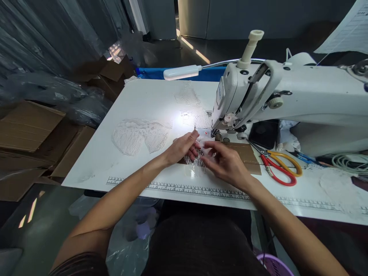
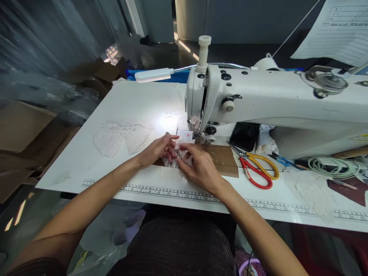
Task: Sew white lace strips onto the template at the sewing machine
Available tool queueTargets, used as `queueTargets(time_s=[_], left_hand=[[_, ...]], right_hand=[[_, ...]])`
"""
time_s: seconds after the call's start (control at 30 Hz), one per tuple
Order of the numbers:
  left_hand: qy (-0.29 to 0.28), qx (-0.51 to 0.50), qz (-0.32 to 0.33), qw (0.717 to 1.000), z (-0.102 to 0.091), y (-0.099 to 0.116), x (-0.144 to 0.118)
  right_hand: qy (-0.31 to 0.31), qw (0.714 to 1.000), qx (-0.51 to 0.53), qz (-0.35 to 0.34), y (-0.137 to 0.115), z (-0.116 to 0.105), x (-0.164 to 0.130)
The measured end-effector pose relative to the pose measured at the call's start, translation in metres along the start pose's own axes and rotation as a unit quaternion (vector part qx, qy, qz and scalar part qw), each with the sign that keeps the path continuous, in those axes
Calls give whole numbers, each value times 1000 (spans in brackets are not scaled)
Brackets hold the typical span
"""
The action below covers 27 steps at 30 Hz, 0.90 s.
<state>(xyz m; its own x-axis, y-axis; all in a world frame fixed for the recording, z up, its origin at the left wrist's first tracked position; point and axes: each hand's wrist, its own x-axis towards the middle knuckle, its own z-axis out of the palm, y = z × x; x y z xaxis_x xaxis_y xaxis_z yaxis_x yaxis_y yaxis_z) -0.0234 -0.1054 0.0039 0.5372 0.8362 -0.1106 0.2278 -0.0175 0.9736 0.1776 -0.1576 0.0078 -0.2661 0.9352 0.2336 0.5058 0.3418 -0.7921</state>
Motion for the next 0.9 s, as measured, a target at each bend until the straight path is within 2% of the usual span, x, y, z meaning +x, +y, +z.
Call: queueTargets(time_s=[0.07, 0.1, 0.17, 0.23, 0.3, 0.4, 0.5, 0.67, 0.73, 0.83, 0.9], left_hand=[[0, -15, -27, 1000, -3, -1, 0], [7, -2, -32, 999, -3, -1, 0], [26, 52, -26, 998, -1, -1, -3], [40, 105, -21, 994, 2, 1, -6], [50, 118, -26, 991, 5, 3, -8], [71, 120, -51, 989, 8, 7, -9], [99, 179, -64, 977, 7, 10, -9], [180, 299, -6, 937, -1, 14, -9], [181, 315, 0, 932, -5, 13, -9], [147, 345, 8, 927, -11, 7, -9], [146, 406, 40, 901, -17, 3, -9]], right_hand=[[-67, 997, 27, -9, 0, -5, 4], [-76, 997, 21, 8, 4, -10, 5], [-46, 997, -43, 48, 17, -20, 6], [-2, 990, -132, 46, 30, -28, 4], [-2, 985, -173, -3, 40, -30, 1], [-56, 974, -194, -105, 46, -22, -4], [-78, 950, -259, -155, 46, -14, -3], [-90, 939, -297, -148, 46, -14, 5], [-88, 938, -301, -147, 46, -14, 6], [-77, 934, -316, -149, 45, -12, 3], [-78, 926, -337, -150, 44, -10, 2]])
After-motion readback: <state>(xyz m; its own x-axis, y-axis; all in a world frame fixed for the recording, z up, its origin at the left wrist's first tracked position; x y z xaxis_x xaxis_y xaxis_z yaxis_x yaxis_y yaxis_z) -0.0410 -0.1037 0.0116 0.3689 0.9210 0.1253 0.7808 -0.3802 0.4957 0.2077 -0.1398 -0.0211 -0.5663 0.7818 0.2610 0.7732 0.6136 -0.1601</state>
